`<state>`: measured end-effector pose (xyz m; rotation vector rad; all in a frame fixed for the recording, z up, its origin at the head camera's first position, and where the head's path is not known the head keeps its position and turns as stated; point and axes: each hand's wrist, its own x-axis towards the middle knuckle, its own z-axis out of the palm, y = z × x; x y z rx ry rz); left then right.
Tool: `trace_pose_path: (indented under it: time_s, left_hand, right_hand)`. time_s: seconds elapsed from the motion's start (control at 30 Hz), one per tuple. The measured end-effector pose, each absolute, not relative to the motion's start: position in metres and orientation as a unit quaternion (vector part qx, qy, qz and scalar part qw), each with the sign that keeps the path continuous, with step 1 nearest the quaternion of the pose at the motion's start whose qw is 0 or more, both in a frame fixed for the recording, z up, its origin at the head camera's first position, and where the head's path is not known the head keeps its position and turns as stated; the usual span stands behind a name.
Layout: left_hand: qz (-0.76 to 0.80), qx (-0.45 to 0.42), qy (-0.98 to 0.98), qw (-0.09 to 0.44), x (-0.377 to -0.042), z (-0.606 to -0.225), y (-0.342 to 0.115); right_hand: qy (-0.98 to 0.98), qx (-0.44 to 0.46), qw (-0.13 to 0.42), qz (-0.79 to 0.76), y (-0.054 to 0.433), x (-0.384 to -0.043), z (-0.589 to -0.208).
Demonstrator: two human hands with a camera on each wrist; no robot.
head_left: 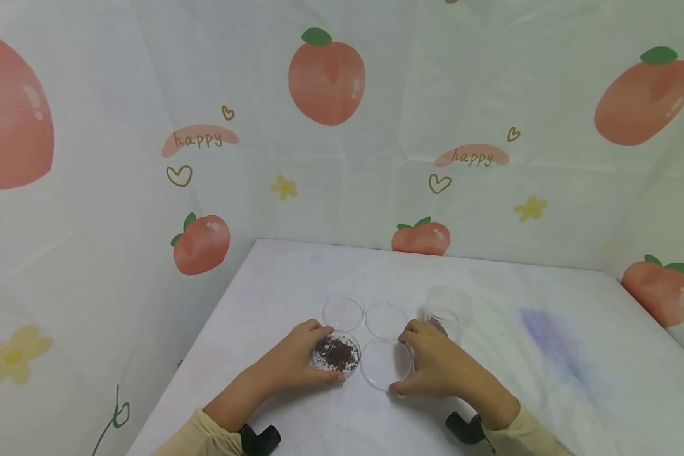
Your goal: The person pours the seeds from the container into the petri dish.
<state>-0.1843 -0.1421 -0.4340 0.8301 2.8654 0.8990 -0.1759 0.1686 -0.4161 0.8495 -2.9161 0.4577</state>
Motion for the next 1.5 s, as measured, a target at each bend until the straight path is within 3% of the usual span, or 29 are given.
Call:
trace_pose_path:
  time_s: [0.27, 0.63, 1.5]
  left_hand:
    - [0.291, 0.261, 0.92, 0.017, -0.184, -0.436, -0.144]
    - [0.287, 0.264, 0.921, 0.014, -0.185, -0.439, -0.146]
    - [0.294, 0.263, 0.919, 0.013, -0.183, -0.438, -0.145]
  right_hand:
    - [-0.933, 0.279, 0.07, 0.216, 0.176, -0.176, -0.404]
    - [-0.909, 0.267, 0.07, 0.312, 0.174, -0.174, -0.396]
    - [-0.893, 0.3, 0.061, 0.33, 0.171, -0.174, -0.403]
